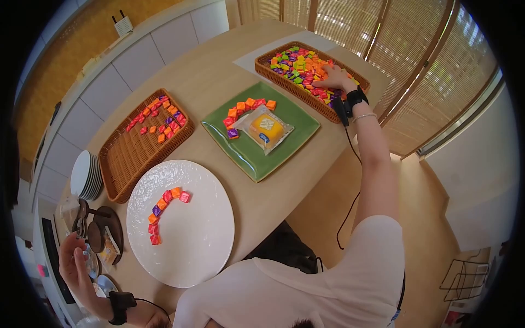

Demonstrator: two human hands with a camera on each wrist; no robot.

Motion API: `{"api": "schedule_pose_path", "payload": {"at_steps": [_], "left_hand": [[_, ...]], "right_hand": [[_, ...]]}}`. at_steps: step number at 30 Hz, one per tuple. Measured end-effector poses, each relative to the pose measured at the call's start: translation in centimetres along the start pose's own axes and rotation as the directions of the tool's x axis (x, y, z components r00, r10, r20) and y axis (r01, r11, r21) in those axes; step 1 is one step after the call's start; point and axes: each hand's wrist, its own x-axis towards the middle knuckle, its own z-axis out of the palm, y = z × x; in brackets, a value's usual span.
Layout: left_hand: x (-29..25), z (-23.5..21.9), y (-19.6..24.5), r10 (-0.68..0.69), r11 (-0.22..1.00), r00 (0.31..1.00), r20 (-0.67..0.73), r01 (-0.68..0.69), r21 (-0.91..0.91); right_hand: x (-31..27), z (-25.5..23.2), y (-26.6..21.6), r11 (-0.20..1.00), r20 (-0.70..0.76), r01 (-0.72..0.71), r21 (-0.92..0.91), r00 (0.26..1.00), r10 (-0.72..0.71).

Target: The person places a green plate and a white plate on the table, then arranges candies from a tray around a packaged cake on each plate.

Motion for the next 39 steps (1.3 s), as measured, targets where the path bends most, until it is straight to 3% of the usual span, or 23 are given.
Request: {"api": "schedule_pose_path", "payload": {"at_steps": [3, 5, 8, 12, 15, 25, 28, 30, 34, 36, 39], "left_hand": [[-0.2, 0.0, 0.2, -0.013, 1.0, 1.0, -0.024, 0.013, 0.011], [-0.2, -0.2, 0.5, 0.016, 0.998, 1.0, 0.009, -0.017, 0.057], [-0.1, 0.0, 0.8, 0.05, 0.996, 0.999, -0.011, -0.049, 0.074], [-0.2, 0.2, 1.1, 0.056, 0.997, 0.998, -0.023, -0.055, 0.058], [-0.6, -0.2, 1.2, 0.047, 0.999, 0.998, -0.046, -0.047, 0.008], [-1.0, -0.6, 1.0, 0.041, 0.999, 0.999, -0.027, -0.042, -0.019], [-1.1, -0.8, 1.5, 0.044, 0.999, 0.999, -0.032, -0.045, -0.025], [-1.1, -0.8, 1.6, 0.048, 0.999, 0.998, -0.037, -0.049, -0.02], [-1.0, -0.6, 1.4, 0.021, 0.999, 0.999, -0.048, -0.022, -0.023], [-0.9, -0.6, 1.4, 0.007, 1.0, 0.999, -0.048, -0.007, -0.01], [-0.9, -0.8, 1.3, 0.02, 1.0, 0.999, -0.029, -0.02, -0.009]], "right_hand": [[0.8, 1.6, -0.1, 0.994, -0.001, -0.02, -0.104, 1.0, 0.02], [1.5, 2.5, 1.2, 1.0, -0.041, 0.017, 0.021, 0.999, -0.017], [1.0, 2.6, -0.3, 0.996, -0.064, -0.016, -0.093, 0.998, 0.01], [1.1, 2.1, -0.9, 0.997, -0.009, 0.077, 0.004, 0.997, -0.077], [1.2, 1.9, -1.2, 0.995, -0.008, 0.057, 0.084, 0.998, -0.057], [2.5, 2.1, 0.0, 0.993, -0.002, 0.119, -0.001, 0.993, -0.119], [2.6, 2.4, 0.7, 0.987, -0.064, 0.153, 0.05, 0.987, -0.149], [2.1, 1.8, 1.1, 0.915, 0.028, 0.145, 0.377, 0.985, -0.168], [0.9, 1.1, 0.0, 0.949, 0.043, 0.064, 0.309, 0.996, -0.081], [2.2, 3.1, 0.3, 0.986, -0.198, 0.162, -0.031, 0.966, -0.165], [2.3, 3.5, 1.2, 0.984, -0.184, 0.178, 0.022, 0.968, -0.171]]}}
